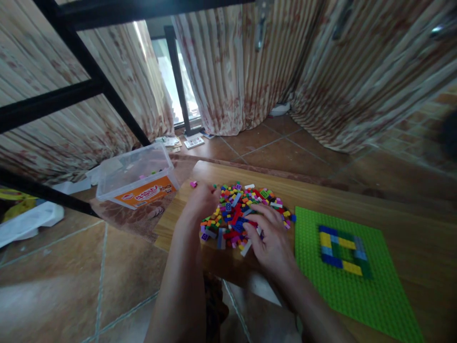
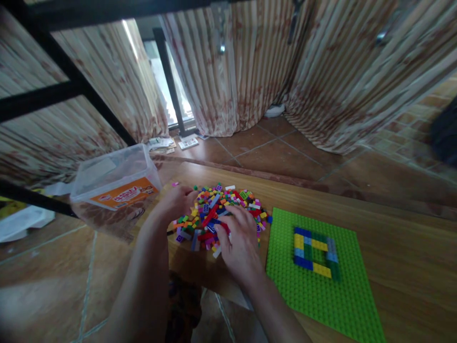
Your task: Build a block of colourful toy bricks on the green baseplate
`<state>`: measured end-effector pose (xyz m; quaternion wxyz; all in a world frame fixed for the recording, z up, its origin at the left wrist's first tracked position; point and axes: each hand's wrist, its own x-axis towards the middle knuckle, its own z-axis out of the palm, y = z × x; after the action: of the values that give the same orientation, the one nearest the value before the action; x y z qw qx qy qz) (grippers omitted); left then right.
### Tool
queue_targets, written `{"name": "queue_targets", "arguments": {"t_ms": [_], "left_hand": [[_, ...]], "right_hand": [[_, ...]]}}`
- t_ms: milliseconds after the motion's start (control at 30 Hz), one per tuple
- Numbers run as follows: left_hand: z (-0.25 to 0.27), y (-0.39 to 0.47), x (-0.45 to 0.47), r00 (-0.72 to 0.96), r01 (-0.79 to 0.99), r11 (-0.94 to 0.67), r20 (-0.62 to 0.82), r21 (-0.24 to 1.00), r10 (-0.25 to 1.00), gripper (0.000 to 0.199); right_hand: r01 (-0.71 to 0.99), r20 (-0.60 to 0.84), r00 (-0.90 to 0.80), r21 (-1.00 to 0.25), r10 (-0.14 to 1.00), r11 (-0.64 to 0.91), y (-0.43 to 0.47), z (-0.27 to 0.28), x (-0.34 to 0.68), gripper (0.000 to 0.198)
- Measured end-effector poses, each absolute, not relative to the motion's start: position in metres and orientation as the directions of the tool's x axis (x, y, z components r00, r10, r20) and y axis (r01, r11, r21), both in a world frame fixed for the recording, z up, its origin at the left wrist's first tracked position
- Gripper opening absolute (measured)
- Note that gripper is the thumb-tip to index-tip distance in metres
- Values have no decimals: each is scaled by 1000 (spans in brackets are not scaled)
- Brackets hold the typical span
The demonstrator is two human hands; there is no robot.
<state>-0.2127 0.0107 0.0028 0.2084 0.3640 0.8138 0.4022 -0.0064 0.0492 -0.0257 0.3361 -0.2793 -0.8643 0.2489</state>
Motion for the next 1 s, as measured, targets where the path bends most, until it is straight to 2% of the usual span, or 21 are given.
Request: {"name": "queue_targets", "arguments": {"t_ms": [33,67,167,233,333,400,467,533,667,867,1000], "left_hand": [[9,11,-209,-606,436,398,-64,808,793,35],[16,11,-205,-484,444,333,-90,832,870,31],[33,13,-188,-186,370,88,-19,925,982,13],[41,15,-177,-34,314,1,10,950,999,22],[46,19,-164,153,207,-45,13,977,988,31],[44,21,-159,229,149,-38,3,988,973,24],[40,23,-157,293,115,-10,-24,993,956,16],[35,25,-156,323,112,35,-69,993,944,11],[30,28,-152,306,104,132,-158,986,939,15],[32,30,-148,275,44,221,-225,974,935,18],[30,33,-150,216,70,216,-226,974,950,19]], "right_hand": [[311,428,-600,-654,676,689,51,-23,-3,19],[306,411,-582,-689,702,657,53,-20,1,19],[285,363,-530,-776,767,564,56,-11,9,20],[275,292,-516,-834,805,479,57,-5,13,22],[259,135,-497,-920,857,295,59,0,16,30],[250,70,-473,-945,878,210,62,0,18,37],[265,49,-452,-946,891,187,64,-1,20,41],[300,49,-436,-933,899,196,67,-2,22,44],[356,48,-422,-910,906,214,70,-3,26,40],[198,49,-482,-967,875,162,70,-8,28,31],[107,63,-448,-987,892,123,70,-11,26,26]]}}
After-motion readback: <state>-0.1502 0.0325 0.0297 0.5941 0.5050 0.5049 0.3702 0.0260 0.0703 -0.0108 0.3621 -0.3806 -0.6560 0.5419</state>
